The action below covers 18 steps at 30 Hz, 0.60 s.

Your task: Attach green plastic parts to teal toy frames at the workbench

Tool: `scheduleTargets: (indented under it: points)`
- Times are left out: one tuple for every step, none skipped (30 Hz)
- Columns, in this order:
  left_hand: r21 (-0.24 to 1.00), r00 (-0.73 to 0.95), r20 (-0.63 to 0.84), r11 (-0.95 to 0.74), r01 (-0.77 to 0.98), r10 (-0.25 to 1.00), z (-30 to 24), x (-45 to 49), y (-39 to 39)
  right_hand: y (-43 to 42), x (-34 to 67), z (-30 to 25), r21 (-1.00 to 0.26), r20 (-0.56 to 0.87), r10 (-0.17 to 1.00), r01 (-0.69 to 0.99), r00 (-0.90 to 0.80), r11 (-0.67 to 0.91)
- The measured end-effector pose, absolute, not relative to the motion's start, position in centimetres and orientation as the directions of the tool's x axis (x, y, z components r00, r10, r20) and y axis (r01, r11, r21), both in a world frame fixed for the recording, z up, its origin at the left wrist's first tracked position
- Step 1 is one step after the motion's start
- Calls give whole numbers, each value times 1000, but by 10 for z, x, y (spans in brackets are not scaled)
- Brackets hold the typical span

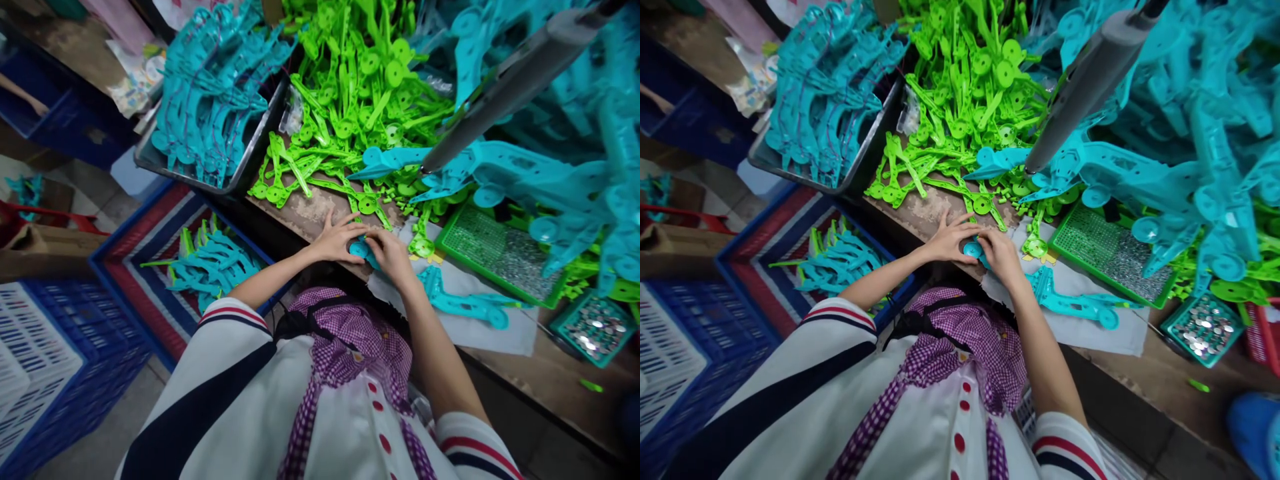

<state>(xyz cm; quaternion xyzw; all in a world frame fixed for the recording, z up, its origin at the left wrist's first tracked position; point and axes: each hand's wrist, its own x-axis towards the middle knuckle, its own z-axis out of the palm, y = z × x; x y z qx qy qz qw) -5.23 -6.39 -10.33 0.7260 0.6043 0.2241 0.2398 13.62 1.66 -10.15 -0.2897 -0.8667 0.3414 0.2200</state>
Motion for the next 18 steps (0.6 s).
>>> scheduleTargets:
  points:
    - [621,166,35,-152,769,985,-103,-52,-64,17,137,-103,-700,189,658,370,-729,611]
    - [623,164,32,-148,768,986,-103,-52,-64,17,138,-105,-682,196,659,382,-726,624]
    - [625,163,28,-144,767,986,-104,-52,-64,16,139,-106,-667,203,652,385,-730,638]
    - [626,162,25,-142,766,986,-104,-52,-64,16,139,-106,-657,206,640,381,-740,651]
    - [628,163,25,-142,765,986,-104,-52,-64,15,139,-106,-652,208,629,373,-749,660]
    - [628,164,26,-144,764,986,-104,-52,-64,14,139,-105,-650,208,624,370,-753,664]
    - [629,166,29,-147,764,986,-105,-53,-64,12,139,-105,-650,203,626,375,-753,661]
    - [629,167,31,-149,763,985,-105,-53,-64,12,138,-104,-648,191,632,388,-751,656]
    - [628,169,33,-152,763,985,-105,-53,-64,11,138,-103,-643,175,636,403,-752,652]
    - [628,170,33,-153,763,985,-106,-53,-64,10,137,-103,-634,154,633,416,-759,652]
    - [628,169,31,-151,764,985,-106,-52,-64,10,137,-102,-624,131,625,426,-769,655]
    - [628,166,28,-147,765,986,-106,-52,-65,10,136,-101,-615,107,616,435,-780,658]
    - [628,164,25,-143,765,986,-106,-52,-65,11,135,-101,-607,85,610,445,-787,658]
    - [628,164,21,-141,765,986,-106,-52,-65,11,134,-101,-602,65,610,457,-790,655]
    - [628,164,19,-139,765,986,-105,-52,-65,12,133,-101,-599,48,615,470,-787,648]
    - [628,165,17,-139,766,986,-105,-52,-65,12,133,-101,-603,35,624,482,-780,636]
    - [626,165,17,-139,767,986,-106,-52,-64,13,133,-101,-617,29,639,489,-769,617]
    - [623,166,16,-139,769,986,-106,-52,-64,14,133,-102,-645,26,659,491,-752,586]
